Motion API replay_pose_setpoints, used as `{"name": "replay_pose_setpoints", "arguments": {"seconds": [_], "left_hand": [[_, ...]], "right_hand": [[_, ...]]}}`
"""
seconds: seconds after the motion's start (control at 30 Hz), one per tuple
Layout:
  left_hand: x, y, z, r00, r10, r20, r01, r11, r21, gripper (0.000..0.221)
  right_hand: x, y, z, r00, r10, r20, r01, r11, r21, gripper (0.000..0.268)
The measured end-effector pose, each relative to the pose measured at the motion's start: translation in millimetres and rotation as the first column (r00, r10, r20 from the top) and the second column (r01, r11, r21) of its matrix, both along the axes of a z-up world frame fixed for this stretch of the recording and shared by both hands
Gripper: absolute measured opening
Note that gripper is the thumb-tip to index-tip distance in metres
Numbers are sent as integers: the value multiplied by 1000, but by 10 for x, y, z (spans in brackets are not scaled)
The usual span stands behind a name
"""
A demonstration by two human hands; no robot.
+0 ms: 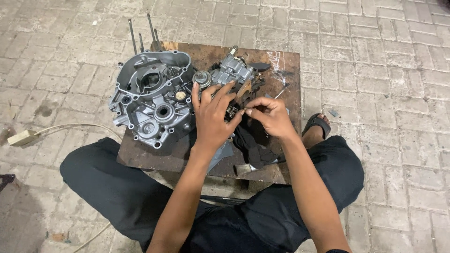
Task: A person sits on the floor and uses their hands and a small brush to inspect and mark parts of a motorcycle carburetor.
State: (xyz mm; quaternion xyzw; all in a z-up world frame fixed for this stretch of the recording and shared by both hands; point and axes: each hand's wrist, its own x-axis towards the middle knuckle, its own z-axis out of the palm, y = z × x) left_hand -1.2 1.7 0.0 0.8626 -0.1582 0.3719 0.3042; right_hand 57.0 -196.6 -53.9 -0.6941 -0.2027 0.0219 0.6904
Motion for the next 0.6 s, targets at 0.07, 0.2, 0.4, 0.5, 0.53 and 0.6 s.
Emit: {"name": "replay_pose_setpoints", "arguments": {"seconds": [0.07,0.2,0.4,0.5,0.53,0.6], "left_hand": [[-7,2,12,1000,-1,0,1,1000,4,32],[-17,-1,47,1000,6,-6,-6,1000,19,34],[-1,1,25,1000,1,6,-1,1000,7,37],[-15,0,58,1000,6,21,-7,1000,23,34],[-15,-5,54,1000,16,14,-16,1000,17,34],[-14,-6,51,999,8,32,-8,1000,-10,36]], "right_hand": [[22,36,8,1000,-26,-7,26,1000,14,12],[28,52,38,998,-67,-19,67,997,33,14],[-39,196,121,987,-96,-131,119,977,179,26],[-23,254,205,985,-124,-120,148,964,221,19],[-21,270,206,985,-116,-126,141,967,214,19],[-14,312,210,979,-134,-153,171,949,264,14]]}}
